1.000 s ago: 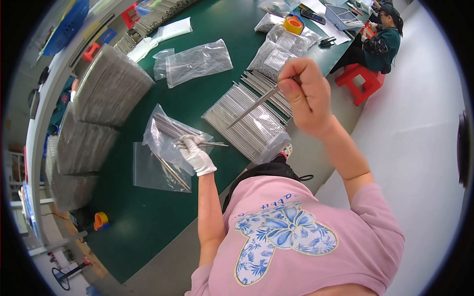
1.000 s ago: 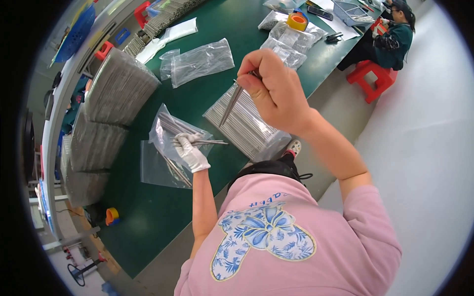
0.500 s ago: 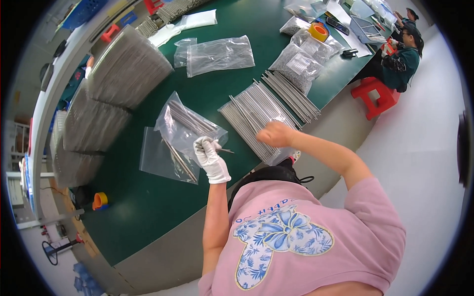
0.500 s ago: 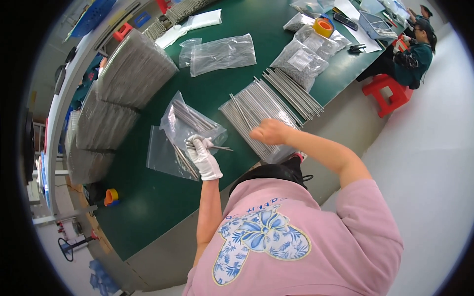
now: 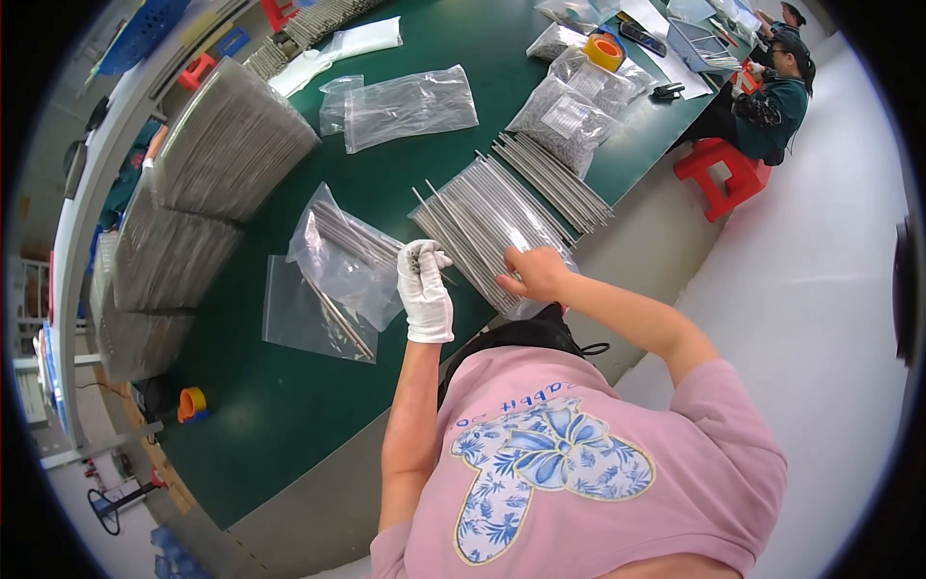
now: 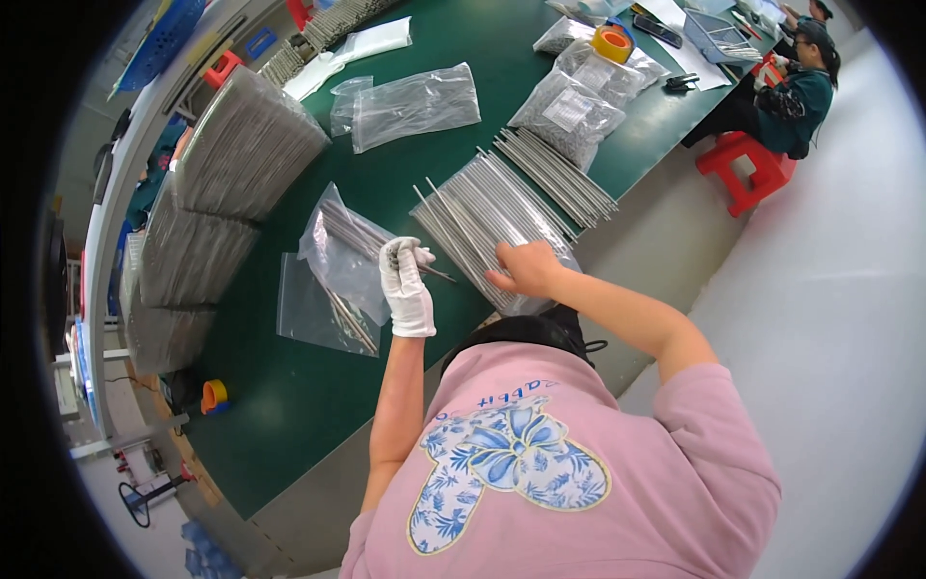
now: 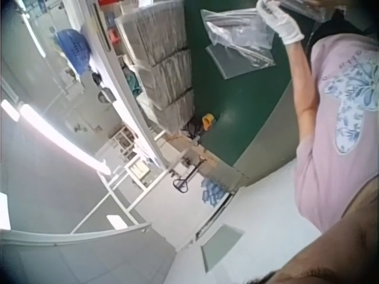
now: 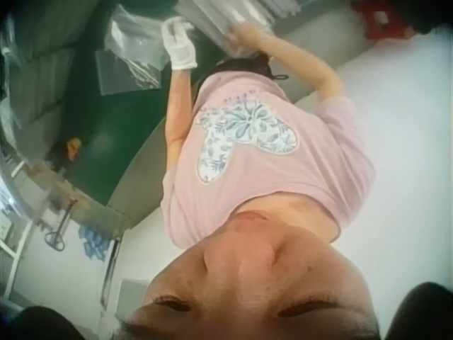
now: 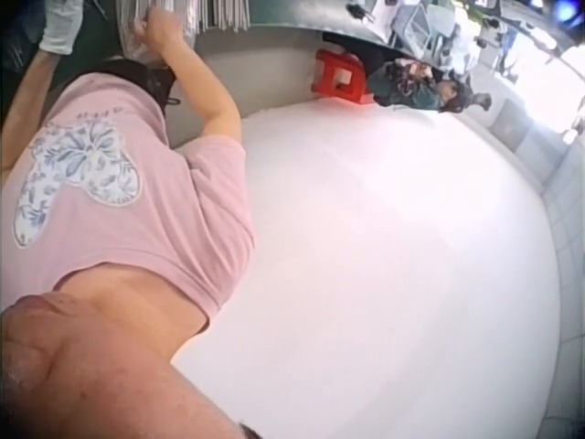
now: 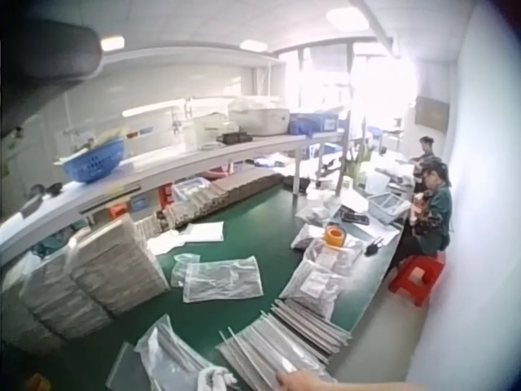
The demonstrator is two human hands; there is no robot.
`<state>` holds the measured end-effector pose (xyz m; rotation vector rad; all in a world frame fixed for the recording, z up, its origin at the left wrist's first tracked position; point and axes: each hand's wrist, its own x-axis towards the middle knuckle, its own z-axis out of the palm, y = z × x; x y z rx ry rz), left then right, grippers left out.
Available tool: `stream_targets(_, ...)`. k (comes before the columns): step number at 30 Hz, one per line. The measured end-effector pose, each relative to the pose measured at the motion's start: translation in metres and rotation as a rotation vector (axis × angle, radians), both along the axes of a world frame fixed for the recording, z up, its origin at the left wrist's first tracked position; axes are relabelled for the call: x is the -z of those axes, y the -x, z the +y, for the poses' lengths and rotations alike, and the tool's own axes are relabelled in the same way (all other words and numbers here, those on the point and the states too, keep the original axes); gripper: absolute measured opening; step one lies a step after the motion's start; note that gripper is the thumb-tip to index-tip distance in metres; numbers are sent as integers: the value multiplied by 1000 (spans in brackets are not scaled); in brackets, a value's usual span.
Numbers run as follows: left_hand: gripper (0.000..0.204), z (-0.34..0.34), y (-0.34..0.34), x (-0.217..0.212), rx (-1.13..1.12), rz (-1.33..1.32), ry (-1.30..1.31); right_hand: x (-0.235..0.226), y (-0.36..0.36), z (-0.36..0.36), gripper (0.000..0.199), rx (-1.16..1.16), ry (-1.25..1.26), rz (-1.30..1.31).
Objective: Sorting thin metal rods and placing them into plastic bags on a manufacturing line.
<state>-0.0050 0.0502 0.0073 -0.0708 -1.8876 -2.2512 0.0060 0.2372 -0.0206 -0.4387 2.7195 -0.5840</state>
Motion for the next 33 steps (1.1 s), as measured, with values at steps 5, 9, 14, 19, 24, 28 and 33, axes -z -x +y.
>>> stream_targets(5,13,0,-5,-6,-21,-14,96,-15,1,-1,27,141,148,5)
stream_targets(9,12,-7,-7,-1,20,-6,8,-18,-7,-11,19,119,288,46)
stream_targets(14,12,-14,-5,-4,55,-57,129,-72,10,-38,8,58,605,266)
stream_targets(19,13,-9,0,-5,39,102,211,-108,28,-61,7,31,853,391)
stream_targets(24,14,-9,-3,5,1,93,294,-115,36,-70,5,-97,723,532)
stream_targets(28,14,-8,-3,3,31,66,285,-116,38,-69,6,-111,681,550)
stream_targets(33,13,-7,-3,-3,32,98,297,-126,40,-67,9,-230,541,703)
